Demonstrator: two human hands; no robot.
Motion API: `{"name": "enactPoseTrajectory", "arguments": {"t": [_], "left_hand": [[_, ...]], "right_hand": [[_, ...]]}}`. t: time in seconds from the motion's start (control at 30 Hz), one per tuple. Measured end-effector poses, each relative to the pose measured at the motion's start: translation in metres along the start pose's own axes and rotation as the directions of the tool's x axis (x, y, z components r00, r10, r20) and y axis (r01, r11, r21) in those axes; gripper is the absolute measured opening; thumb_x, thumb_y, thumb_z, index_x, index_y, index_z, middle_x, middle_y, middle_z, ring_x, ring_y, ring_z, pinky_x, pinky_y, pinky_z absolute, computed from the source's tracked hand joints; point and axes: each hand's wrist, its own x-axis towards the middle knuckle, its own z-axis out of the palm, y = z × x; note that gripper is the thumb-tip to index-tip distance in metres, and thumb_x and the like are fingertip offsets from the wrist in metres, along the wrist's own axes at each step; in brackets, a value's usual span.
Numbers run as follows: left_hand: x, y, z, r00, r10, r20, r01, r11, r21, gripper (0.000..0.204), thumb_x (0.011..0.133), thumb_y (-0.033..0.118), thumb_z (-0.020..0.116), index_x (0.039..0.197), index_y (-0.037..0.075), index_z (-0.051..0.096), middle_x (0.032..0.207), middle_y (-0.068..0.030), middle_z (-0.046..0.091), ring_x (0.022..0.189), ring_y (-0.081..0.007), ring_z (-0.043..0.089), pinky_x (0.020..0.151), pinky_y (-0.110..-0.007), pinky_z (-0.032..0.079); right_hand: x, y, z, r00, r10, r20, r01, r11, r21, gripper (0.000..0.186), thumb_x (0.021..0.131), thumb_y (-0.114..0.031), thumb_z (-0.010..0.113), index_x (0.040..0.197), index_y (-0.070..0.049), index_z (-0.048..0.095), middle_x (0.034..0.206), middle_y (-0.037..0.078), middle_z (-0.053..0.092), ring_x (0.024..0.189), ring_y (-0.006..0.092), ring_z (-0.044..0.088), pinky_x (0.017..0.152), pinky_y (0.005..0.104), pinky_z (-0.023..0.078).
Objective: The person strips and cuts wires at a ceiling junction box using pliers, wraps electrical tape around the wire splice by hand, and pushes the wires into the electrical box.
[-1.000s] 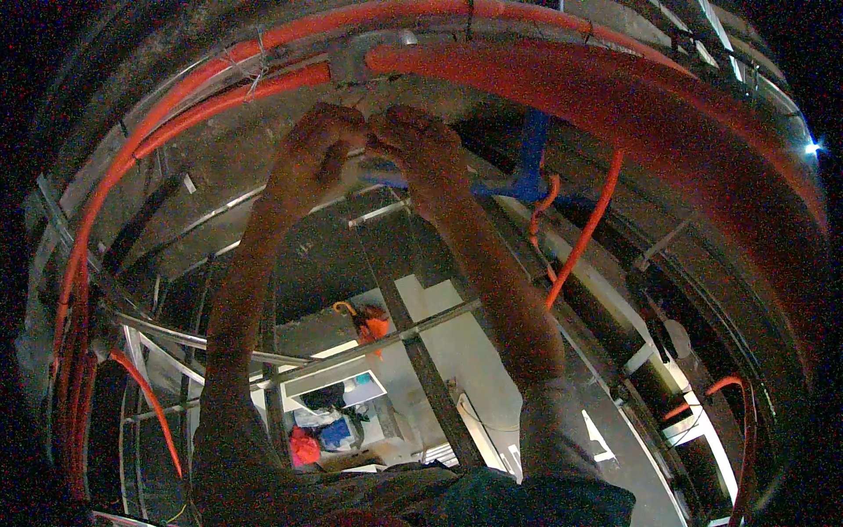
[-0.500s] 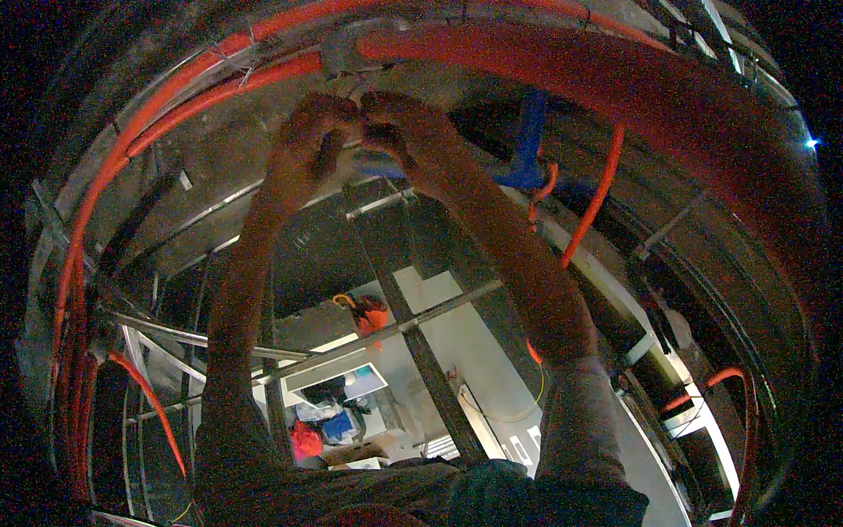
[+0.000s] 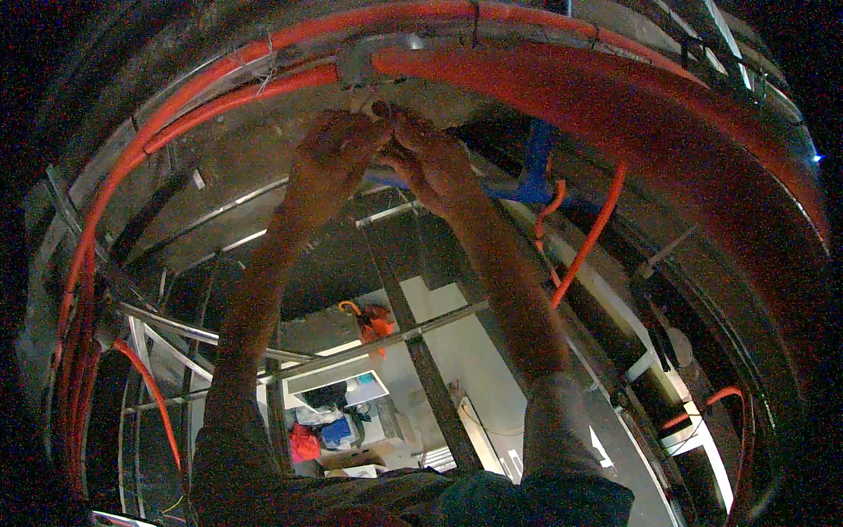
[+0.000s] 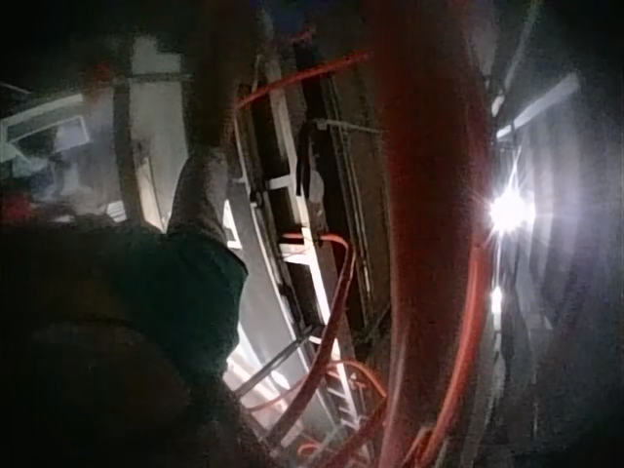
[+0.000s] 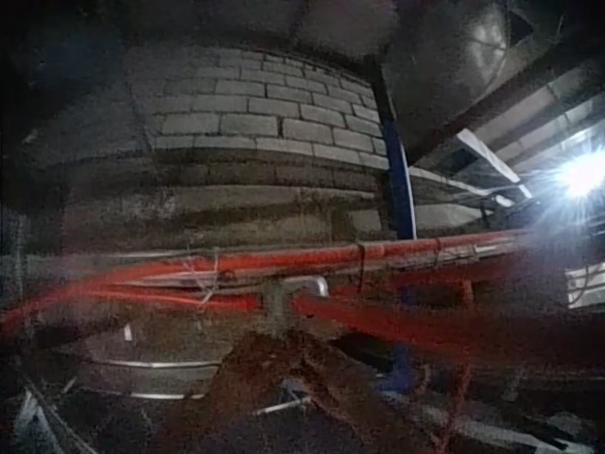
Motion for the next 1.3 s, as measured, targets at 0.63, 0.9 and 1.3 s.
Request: {"name": "enactPoseTrajectory", "arguments": {"t": [0.63, 0.9, 1.3], "left_hand": [[-0.002, 0.008, 0.012, 0.930, -0.214, -0.300, 0.187, 0.975, -0.117, 0.045, 0.072, 0.008, 0.083, 0.113, 0.015, 0.066, 0.095, -0.0040, 0.065, 0.082, -0.0260, 0.063, 0.071, -0.038, 0.053], [-0.002, 0.010, 0.005, 0.994, 0.022, -0.110, 0.005, 0.970, 0.243, 0.042, 0.069, 0.015, 0.068, 0.110, 0.015, 0.071, 0.106, 0.0007, 0.064, 0.091, -0.0215, 0.056, 0.079, -0.039, 0.050], [-0.002, 0.022, 0.015, 0.981, -0.104, -0.163, 0.150, 0.941, 0.303, 0.036, 0.073, 0.019, 0.068, 0.107, 0.008, 0.068, 0.107, -0.0028, 0.063, 0.100, -0.0243, 0.052, 0.087, -0.043, 0.043]], "right_hand": [[0.001, 0.014, -0.011, 0.999, 0.038, 0.001, -0.038, 0.999, 0.030, 0.047, 0.102, -0.033, 0.054, 0.140, -0.006, 0.048, 0.127, 0.005, 0.060, 0.112, 0.0165, 0.059, 0.093, 0.0365, 0.049], [0.002, 0.013, -0.012, 0.999, -0.032, -0.006, 0.032, 0.999, -0.018, 0.049, 0.102, -0.033, 0.055, 0.141, -0.005, 0.047, 0.133, 0.007, 0.059, 0.120, 0.0203, 0.057, 0.098, 0.0388, 0.048], [-0.002, 0.013, -0.002, 0.988, -0.103, -0.114, 0.083, 0.982, -0.171, 0.042, 0.101, -0.024, 0.057, 0.138, -0.004, 0.054, 0.134, 0.007, 0.059, 0.115, 0.0167, 0.060, 0.092, 0.0337, 0.051]]}}
